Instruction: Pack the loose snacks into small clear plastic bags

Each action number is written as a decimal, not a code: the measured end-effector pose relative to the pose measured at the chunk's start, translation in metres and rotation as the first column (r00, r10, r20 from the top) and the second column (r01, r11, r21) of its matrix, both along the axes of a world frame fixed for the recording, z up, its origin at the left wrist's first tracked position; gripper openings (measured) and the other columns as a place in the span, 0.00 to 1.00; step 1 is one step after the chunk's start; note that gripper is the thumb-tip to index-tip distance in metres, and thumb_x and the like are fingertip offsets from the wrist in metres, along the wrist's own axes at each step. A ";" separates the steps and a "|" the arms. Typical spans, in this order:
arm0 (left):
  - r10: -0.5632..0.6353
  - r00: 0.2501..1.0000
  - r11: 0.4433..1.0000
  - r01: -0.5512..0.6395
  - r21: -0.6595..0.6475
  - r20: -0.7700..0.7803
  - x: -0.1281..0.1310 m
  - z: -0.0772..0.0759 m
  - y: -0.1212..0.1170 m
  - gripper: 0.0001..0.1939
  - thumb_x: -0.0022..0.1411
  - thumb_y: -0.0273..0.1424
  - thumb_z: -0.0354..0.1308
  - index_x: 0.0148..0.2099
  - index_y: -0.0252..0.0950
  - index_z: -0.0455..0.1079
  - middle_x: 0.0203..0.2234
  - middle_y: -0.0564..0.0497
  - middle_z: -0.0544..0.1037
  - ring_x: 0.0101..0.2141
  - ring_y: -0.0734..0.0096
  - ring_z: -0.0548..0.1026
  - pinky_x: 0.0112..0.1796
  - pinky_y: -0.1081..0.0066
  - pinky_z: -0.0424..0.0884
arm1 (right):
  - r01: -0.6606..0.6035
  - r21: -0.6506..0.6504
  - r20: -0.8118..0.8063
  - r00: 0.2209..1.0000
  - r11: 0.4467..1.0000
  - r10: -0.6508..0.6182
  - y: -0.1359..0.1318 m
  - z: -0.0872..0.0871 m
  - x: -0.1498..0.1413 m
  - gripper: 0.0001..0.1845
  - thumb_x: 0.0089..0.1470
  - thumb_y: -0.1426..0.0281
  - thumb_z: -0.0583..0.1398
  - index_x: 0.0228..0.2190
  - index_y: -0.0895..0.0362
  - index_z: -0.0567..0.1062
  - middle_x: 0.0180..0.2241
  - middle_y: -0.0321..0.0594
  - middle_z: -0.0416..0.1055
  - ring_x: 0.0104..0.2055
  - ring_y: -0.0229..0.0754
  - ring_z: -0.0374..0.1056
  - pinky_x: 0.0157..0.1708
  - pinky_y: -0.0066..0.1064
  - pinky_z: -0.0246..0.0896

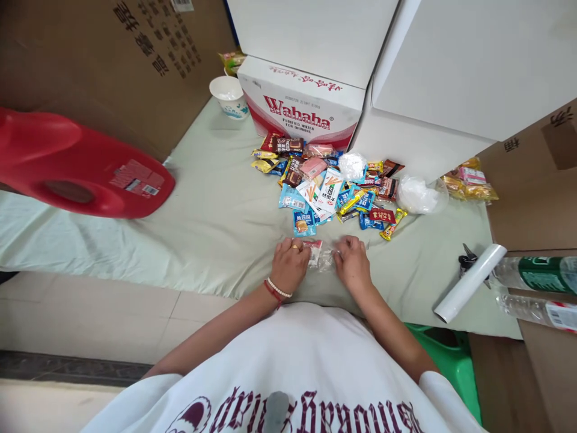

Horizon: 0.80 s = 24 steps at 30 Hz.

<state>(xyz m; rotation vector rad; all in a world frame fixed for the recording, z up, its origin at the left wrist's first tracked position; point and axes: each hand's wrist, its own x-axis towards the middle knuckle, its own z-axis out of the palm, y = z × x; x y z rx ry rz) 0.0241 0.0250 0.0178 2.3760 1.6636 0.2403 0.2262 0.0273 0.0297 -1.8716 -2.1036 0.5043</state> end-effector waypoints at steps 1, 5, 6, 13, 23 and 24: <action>0.016 1.000 1.000 -0.016 0.000 -0.001 0.002 0.002 0.000 0.17 0.74 0.31 0.45 0.41 0.39 0.76 0.41 0.39 0.77 0.46 0.51 0.72 0.44 0.53 0.65 | -0.001 -0.039 -0.048 0.999 0.999 -0.001 0.002 0.004 -0.007 0.12 0.65 0.66 0.55 0.41 0.55 0.78 0.45 0.50 0.75 0.48 0.54 0.70 0.48 0.43 0.67; 0.157 0.984 0.988 -0.155 -0.022 0.082 0.000 0.001 0.001 0.13 0.70 0.34 0.53 0.52 0.38 0.74 0.49 0.37 0.76 0.52 0.46 0.70 0.51 0.48 0.65 | -0.165 -0.110 -0.262 0.956 0.980 0.132 0.017 0.006 -0.046 0.15 0.66 0.70 0.52 0.49 0.53 0.75 0.39 0.42 0.78 0.42 0.46 0.73 0.45 0.35 0.67; 0.222 0.968 0.975 -0.219 -0.039 0.116 -0.004 -0.002 0.002 0.18 0.68 0.35 0.56 0.57 0.35 0.72 0.52 0.35 0.74 0.54 0.45 0.70 0.53 0.48 0.65 | -0.209 -0.099 -0.279 0.944 0.973 0.175 0.020 0.002 -0.055 0.15 0.65 0.73 0.52 0.49 0.54 0.75 0.41 0.43 0.78 0.44 0.46 0.73 0.46 0.35 0.67; 0.385 0.788 0.906 -0.223 -0.360 0.481 -0.040 0.000 0.000 0.30 0.58 0.30 0.59 0.63 0.34 0.64 0.51 0.38 0.79 0.51 0.53 0.78 0.53 0.54 0.73 | -0.353 -0.006 -0.321 0.887 0.936 0.332 0.003 -0.015 -0.068 0.27 0.61 0.68 0.60 0.60 0.59 0.68 0.50 0.53 0.67 0.51 0.52 0.67 0.53 0.46 0.68; 0.029 0.531 0.902 0.351 -0.251 0.847 0.002 0.037 -0.007 0.29 0.65 0.32 0.58 0.67 0.39 0.62 0.52 0.42 0.81 0.52 0.59 0.80 0.55 0.57 0.75 | 0.384 0.012 -0.559 0.768 0.923 -0.312 -0.024 -0.007 0.042 0.23 0.57 0.62 0.65 0.53 0.54 0.72 0.46 0.43 0.74 0.46 0.47 0.71 0.49 0.42 0.71; 0.090 0.545 0.902 0.310 -0.301 0.834 -0.001 0.032 -0.005 0.27 0.66 0.34 0.58 0.65 0.39 0.63 0.49 0.42 0.82 0.48 0.60 0.81 0.53 0.59 0.76 | 0.542 0.023 -0.606 0.676 0.840 -0.419 -0.019 -0.002 0.074 0.27 0.53 0.62 0.68 0.53 0.53 0.72 0.47 0.42 0.75 0.45 0.45 0.72 0.48 0.41 0.71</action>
